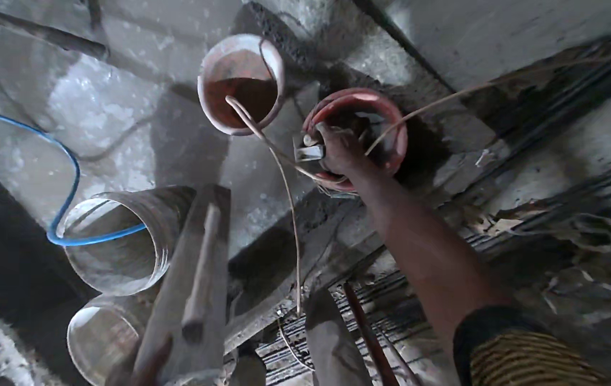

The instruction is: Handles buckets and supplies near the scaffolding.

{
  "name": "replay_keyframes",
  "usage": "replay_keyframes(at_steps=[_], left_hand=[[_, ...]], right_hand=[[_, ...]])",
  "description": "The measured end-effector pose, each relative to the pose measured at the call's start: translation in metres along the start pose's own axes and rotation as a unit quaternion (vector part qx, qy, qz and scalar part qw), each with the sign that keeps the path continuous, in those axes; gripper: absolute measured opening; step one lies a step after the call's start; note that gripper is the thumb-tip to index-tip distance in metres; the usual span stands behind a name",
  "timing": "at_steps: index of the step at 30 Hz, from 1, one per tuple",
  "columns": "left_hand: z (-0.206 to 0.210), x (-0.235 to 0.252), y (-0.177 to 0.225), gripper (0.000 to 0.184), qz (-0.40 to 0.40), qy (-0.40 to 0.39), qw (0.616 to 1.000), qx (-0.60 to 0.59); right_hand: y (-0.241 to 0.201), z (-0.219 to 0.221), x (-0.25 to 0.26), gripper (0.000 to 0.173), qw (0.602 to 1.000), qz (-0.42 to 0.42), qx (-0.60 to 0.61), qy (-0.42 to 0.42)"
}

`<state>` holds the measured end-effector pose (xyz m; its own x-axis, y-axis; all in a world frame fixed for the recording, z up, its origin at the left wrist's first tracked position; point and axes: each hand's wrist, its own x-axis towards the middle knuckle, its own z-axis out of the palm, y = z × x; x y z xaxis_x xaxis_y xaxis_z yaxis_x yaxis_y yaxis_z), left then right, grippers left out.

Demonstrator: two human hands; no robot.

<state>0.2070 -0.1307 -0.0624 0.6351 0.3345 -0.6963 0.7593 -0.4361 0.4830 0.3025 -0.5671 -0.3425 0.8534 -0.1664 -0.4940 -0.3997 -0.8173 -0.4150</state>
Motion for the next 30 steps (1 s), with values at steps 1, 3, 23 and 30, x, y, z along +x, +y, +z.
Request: replay_keyframes(at_steps=[1, 3, 23, 30], left_hand=[[0.012, 0.027, 0.018, 0.034, 0.028, 0.017, 0.999, 0.016], [0.035, 0.080, 0.055, 0.040, 0.078, 0.030, 0.996, 0.038], [0.197, 0.258, 0.146, 0.040, 0.250, 0.021, 0.893, 0.375], [0.185, 0.212, 0.130, 0.043, 0.235, 0.049, 0.888, 0.391]], right_hand=[[0.000, -0.004, -0.004, 0.088, 1.000, 0.003, 0.001, 0.005], [0.002, -0.013, -0.019, 0.082, 0.998, 0.001, 0.011, 0.069], [0.041, -0.118, -0.123, 0.081, 0.732, 0.081, 0.268, 0.621], [-0.007, -0.119, -0.086, 0.066, 0.656, 0.232, 0.496, 0.520]])
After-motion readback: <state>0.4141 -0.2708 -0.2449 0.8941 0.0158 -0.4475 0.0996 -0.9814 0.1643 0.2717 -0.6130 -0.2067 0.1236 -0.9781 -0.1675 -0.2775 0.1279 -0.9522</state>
